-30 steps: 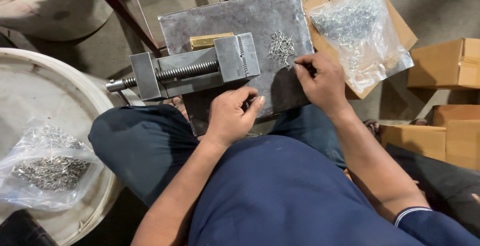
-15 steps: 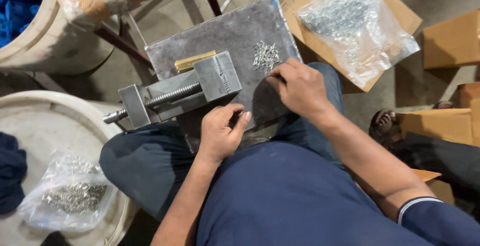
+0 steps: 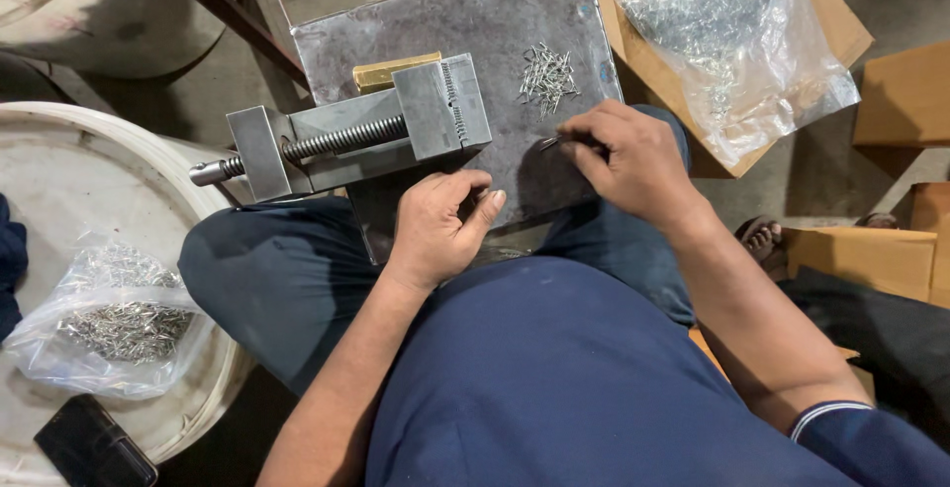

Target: The person sits cross-legged and uses a bench vise to assemble small metal components. They pick up individual metal pieces from a pile on the vise table, insert them into the vise jaws, and tighten the screw mechanism to secure them.

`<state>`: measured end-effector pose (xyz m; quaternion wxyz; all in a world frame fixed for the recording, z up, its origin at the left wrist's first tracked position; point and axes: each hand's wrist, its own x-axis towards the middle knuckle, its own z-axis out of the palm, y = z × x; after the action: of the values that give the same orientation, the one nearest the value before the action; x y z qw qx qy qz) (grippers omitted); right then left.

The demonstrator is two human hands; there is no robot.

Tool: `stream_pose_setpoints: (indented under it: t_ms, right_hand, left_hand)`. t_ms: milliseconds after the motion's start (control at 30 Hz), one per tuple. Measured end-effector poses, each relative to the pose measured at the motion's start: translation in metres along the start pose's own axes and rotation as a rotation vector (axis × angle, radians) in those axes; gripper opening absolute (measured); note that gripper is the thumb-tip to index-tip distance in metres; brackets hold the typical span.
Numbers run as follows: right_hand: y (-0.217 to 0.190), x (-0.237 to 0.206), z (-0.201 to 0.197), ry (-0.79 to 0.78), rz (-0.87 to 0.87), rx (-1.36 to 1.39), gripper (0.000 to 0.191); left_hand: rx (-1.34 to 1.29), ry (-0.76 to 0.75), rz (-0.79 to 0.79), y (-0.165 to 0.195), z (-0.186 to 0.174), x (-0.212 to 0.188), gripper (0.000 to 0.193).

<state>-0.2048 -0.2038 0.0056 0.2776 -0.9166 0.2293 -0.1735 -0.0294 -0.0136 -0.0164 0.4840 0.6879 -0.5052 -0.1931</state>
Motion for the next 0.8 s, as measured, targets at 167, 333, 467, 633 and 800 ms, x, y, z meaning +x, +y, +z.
stream_pose_setpoints:
  t_ms: [167, 333, 467, 633, 800]
  right_hand:
    - [-0.015, 0.004, 0.006, 0.023, 0.025, -0.014, 0.015]
    - [-0.024, 0.004, 0.020, 0.064, 0.072, -0.085, 0.011]
    - [-0.016, 0.002, 0.027, 0.077, 0.053, -0.089, 0.010]
    - [-0.004, -0.004, 0.027, -0.107, 0.488, 1.040, 0.013]
    - [-0.010, -0.013, 0.045, -0.318, 0.692, 1.652, 0.014]
  left_hand:
    - [-0.018, -0.001, 0.004, -0.001, -0.001, 0.000, 0.018]
    - [-0.012, -0.003, 0.008, -0.002, -0.001, -0.001, 0.019]
    - [-0.009, 0.000, -0.003, 0.000, -0.002, 0.000, 0.019]
    - [-0.035, 0.004, 0.028, -0.001, -0.006, -0.001, 0.037]
    - [-0.022, -0.011, 0.114, -0.007, -0.005, -0.002, 0.032]
